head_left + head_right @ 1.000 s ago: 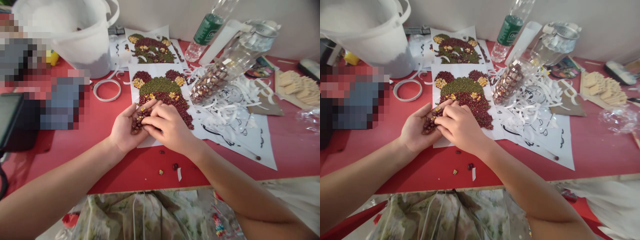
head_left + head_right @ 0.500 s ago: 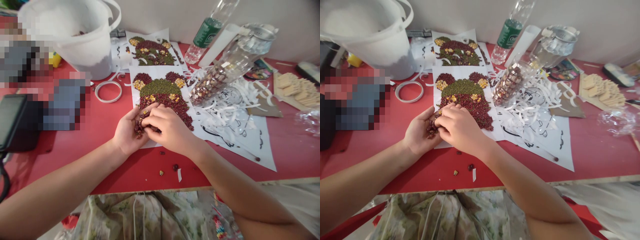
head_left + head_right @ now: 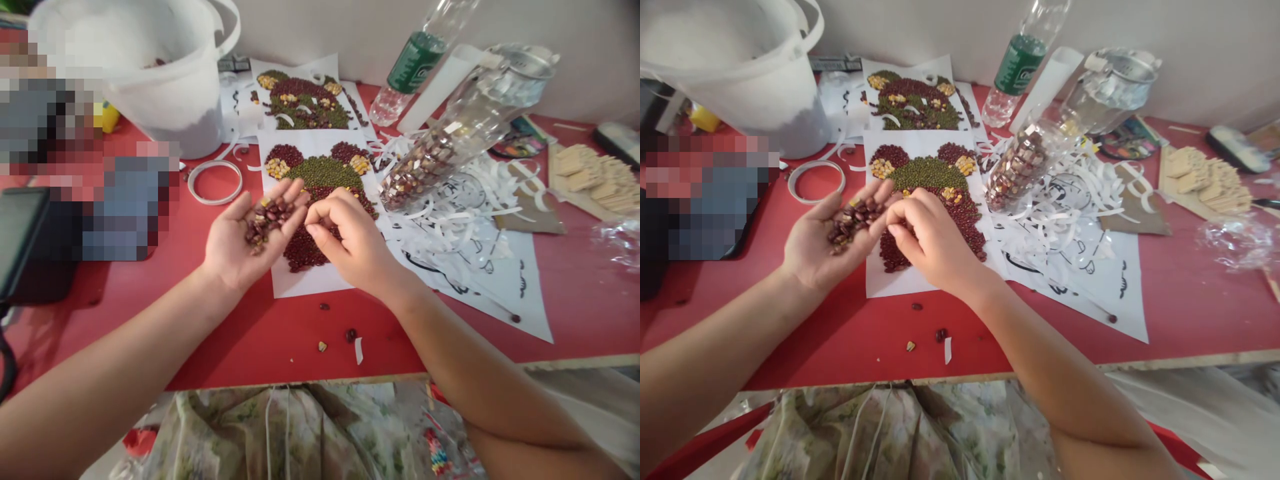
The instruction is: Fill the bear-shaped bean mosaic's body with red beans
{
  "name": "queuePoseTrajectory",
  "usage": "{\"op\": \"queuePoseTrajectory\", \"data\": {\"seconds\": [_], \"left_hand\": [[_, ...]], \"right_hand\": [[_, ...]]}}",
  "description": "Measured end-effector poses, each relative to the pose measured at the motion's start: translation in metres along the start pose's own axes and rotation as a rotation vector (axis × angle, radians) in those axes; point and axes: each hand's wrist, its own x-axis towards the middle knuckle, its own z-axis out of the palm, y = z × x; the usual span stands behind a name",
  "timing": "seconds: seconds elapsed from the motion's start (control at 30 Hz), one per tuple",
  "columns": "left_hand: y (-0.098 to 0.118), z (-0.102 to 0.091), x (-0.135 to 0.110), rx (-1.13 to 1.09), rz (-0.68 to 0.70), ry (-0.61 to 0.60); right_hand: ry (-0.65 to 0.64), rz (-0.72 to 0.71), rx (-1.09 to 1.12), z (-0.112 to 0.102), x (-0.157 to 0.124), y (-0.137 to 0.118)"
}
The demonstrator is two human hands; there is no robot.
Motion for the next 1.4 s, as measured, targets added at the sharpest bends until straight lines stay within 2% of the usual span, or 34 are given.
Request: {"op": "queuePoseTrajectory", "data": {"seconds": [0.13,0.23,0.4,0.53,0.77,0.93,1.07,1.17,1.23,1.33,1.4], "left_hand": [[0.017,-0.004,0.006,-0.047,0.185,-0.060],[0.021,-0.005,0.008,-0.052,0.206,-0.055],[0.019,-0.006,0.006,-0.094,0.162,-0.064],[0.018,-0.006,0.007,-0.094,0.138,-0.041],[0.017,-0.009,0.011,-0.053,0.139,-0.049],[0.016,-0.009,0.010,-0.003,0.161,-0.075],[0.014,-0.009,0.011,0.032,0.164,-0.065],[0.013,-0.009,0.013,0.042,0.160,-0.013],[0.013,-0.009,0.014,0.036,0.147,0.005],[0.011,-0.008,0.014,0.017,0.130,0.015],[0.010,-0.008,0.014,0.011,0.122,0.033]], "right_hand": [[-0.106,-0.017,-0.061,0.009,-0.002,0.014],[-0.181,-0.027,-0.164,0.020,-0.002,0.016],[-0.239,-0.022,-0.401,0.033,0.000,0.014],[-0.222,-0.072,-0.474,0.032,0.000,0.014],[-0.176,-0.183,-0.383,0.020,-0.005,0.016],[-0.148,-0.302,-0.464,0.016,-0.005,0.017],[-0.179,-0.314,-0.511,0.015,-0.005,0.015],[-0.185,-0.283,-0.455,0.016,-0.005,0.016],[-0.161,-0.228,-0.330,0.017,-0.006,0.019],[-0.068,-0.110,-0.110,0.016,-0.006,0.024],[0.007,-0.077,-0.061,0.013,-0.006,0.025]]}}
